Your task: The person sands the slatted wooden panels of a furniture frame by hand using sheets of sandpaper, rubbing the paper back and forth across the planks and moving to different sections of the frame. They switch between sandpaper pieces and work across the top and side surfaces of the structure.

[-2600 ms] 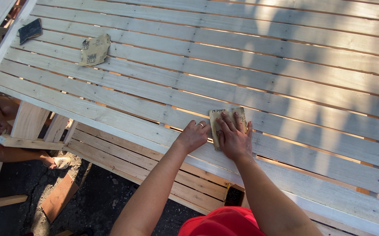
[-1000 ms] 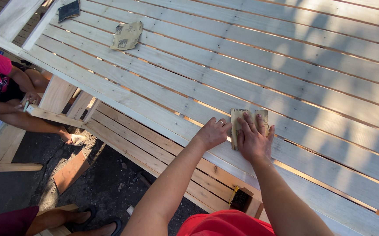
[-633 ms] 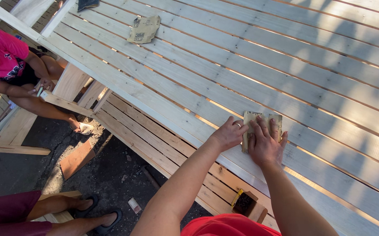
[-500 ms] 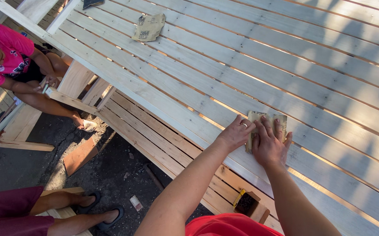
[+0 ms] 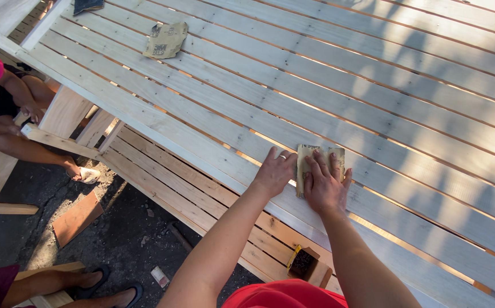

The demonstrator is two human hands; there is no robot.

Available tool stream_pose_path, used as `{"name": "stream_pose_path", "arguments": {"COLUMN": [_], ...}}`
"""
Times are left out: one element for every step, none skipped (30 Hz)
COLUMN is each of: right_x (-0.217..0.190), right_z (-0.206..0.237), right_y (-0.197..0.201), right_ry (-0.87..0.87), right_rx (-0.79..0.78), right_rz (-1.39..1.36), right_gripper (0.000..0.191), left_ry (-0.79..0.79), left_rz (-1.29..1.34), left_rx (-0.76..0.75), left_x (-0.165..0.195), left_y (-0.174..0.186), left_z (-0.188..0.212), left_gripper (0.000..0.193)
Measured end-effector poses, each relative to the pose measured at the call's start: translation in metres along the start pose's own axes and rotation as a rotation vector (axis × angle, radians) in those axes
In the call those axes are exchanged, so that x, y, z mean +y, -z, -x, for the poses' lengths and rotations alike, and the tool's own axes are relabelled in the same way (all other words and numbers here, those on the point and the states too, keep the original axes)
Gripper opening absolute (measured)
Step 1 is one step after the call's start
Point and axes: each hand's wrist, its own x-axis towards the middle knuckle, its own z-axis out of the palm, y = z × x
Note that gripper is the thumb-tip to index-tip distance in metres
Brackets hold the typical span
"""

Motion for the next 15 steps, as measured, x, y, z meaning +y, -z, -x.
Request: {"name": "stream_pose_path", "arguments": {"right_x": [0.001, 0.003, 0.004, 0.005, 0.005, 0.006, 0.006, 0.006, 0.006, 0.006, 0.006, 0.005, 0.005, 0.005, 0.005], "right_z": [0.000, 0.000, 0.000, 0.000, -0.001, -0.001, -0.001, -0.001, -0.001, -0.001, 0.000, 0.000, 0.000, 0.000, 0.000], "right_y": [-0.001, -0.001, -0.002, -0.003, -0.004, -0.004, -0.005, -0.005, -0.005, -0.005, -0.004, -0.004, -0.003, -0.003, -0.002], "right_ry": [-0.001, -0.003, -0.005, -0.007, -0.007, -0.005, -0.001, -0.006, -0.011, -0.017, -0.020, -0.021, -0.022, -0.021, -0.020], "right_rx": [-0.012, -0.023, -0.029, -0.036, -0.043, -0.048, -0.056, -0.062, -0.066, -0.072, -0.074, -0.075, -0.076, -0.075, -0.075], "right_rz": [0.003, 0.012, 0.021, 0.033, 0.035, 0.038, 0.040, 0.041, 0.039, 0.038, 0.037, 0.039, 0.041, 0.040, 0.037], "right_gripper": [0.048, 0.048, 0.048, 0.048, 0.049, 0.049, 0.050, 0.050, 0.050, 0.049, 0.049, 0.049, 0.049, 0.049, 0.049], "left_ry": [0.151, 0.300, 0.538, 0.776, 0.798, 0.822, 0.848, 0.821, 0.792, 0.763, 0.776, 0.791, 0.805, 0.822, 0.840], "left_rz": [0.100, 0.203, 0.409, 0.619, 0.636, 0.652, 0.667, 0.671, 0.673, 0.675, 0.672, 0.669, 0.667, 0.675, 0.682], "left_rx": [0.016, 0.025, 0.048, 0.070, 0.124, 0.181, 0.237, 0.250, 0.263, 0.275, 0.251, 0.230, 0.209, 0.205, 0.199], "left_x": [0.000, 0.001, 0.004, 0.008, 0.013, 0.018, 0.023, 0.028, 0.032, 0.036, 0.038, 0.040, 0.041, 0.042, 0.043], "left_y": [-0.003, -0.007, -0.011, -0.016, -0.021, -0.025, -0.029, -0.033, -0.035, -0.037, -0.037, -0.037, -0.036, -0.035, -0.033], "left_z": [0.005, 0.012, 0.020, 0.028, 0.037, 0.044, 0.049, 0.053, 0.055, 0.056, 0.055, 0.053, 0.050, 0.047, 0.043], "left_gripper": [0.016, 0.015, 0.012, 0.012, 0.015, 0.020, 0.026, 0.025, 0.024, 0.024, 0.023, 0.023, 0.022, 0.022, 0.022]}}
